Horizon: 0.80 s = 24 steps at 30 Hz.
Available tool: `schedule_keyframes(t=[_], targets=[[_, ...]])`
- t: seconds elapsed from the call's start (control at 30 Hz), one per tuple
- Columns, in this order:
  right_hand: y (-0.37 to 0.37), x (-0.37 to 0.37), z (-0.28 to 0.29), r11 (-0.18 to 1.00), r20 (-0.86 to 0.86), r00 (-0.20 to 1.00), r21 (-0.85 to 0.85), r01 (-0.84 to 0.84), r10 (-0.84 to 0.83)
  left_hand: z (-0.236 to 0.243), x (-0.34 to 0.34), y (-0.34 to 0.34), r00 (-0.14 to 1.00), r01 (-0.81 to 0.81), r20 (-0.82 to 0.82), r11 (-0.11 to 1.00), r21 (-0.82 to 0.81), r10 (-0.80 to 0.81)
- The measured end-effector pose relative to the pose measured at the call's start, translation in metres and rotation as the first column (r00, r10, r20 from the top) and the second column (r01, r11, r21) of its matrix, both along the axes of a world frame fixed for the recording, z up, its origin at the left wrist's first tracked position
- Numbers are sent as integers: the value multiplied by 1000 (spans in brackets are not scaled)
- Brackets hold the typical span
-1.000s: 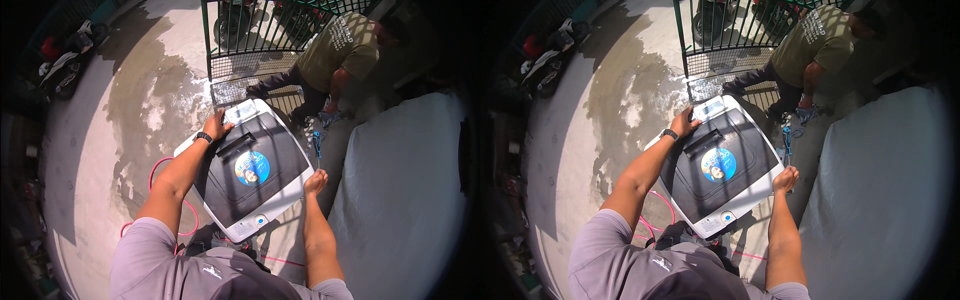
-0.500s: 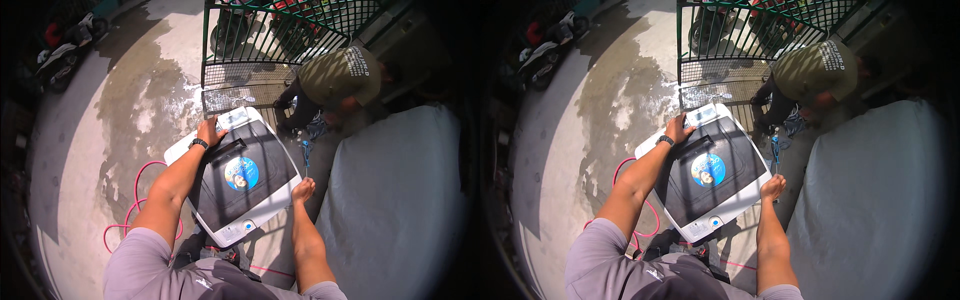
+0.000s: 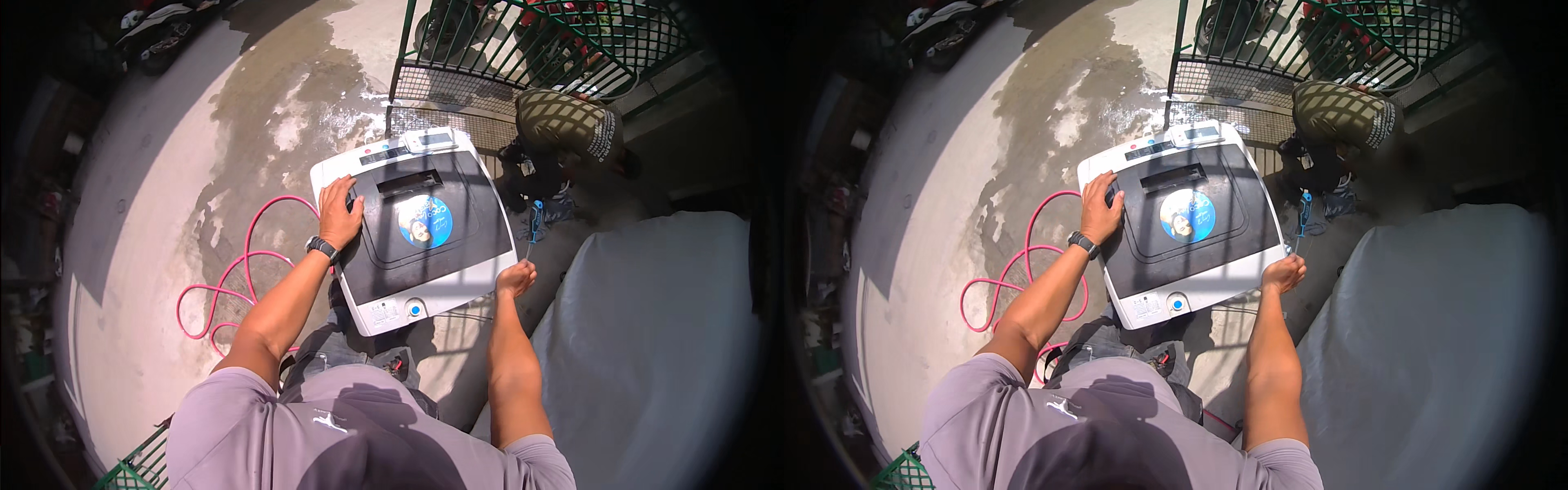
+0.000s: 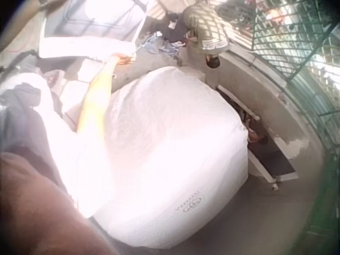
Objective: The person removes a back panel from a washing machine by hand, then uses a screwdriver to reattach components and reassemble the top and back panels of the appliance.
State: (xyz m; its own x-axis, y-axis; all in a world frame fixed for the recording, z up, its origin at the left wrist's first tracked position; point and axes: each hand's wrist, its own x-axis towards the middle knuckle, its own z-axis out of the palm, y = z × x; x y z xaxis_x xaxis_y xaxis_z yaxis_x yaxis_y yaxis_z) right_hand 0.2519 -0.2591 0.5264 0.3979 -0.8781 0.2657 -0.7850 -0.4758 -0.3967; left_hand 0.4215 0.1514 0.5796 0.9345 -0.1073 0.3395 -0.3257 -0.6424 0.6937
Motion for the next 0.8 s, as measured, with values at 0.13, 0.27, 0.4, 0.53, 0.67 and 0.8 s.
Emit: schedule_keyframes(t=[0.13, 0.27, 0.4, 0.53, 0.67, 0.8], targets=[[-10, -7, -6, 1000, -50, 999, 29, 0, 1, -24, -141, 90, 973, -200, -108, 978, 66, 206], [6, -4, 11, 998, -120, 992, 66, -19, 26, -120, -298, 221, 734, -31, -641, 954, 298, 225], [31, -9, 29, 995, -135, 990, 94, -21, 34, -181, -428, 352, 70, 89, -817, 812, 576, 572], [49, -57, 51, 964, -17, 965, -37, -262, 261, -190, -402, 348, 184, -175, -926, 938, 300, 331], [232, -33, 95, 732, 124, 738, 98, -674, 663, -172, -337, 421, 423, -250, -839, 934, 255, 342], [381, 12, 120, 409, 234, 490, 321, -854, 840, -82, -191, 373, 654, -162, -755, 985, -67, 56]])
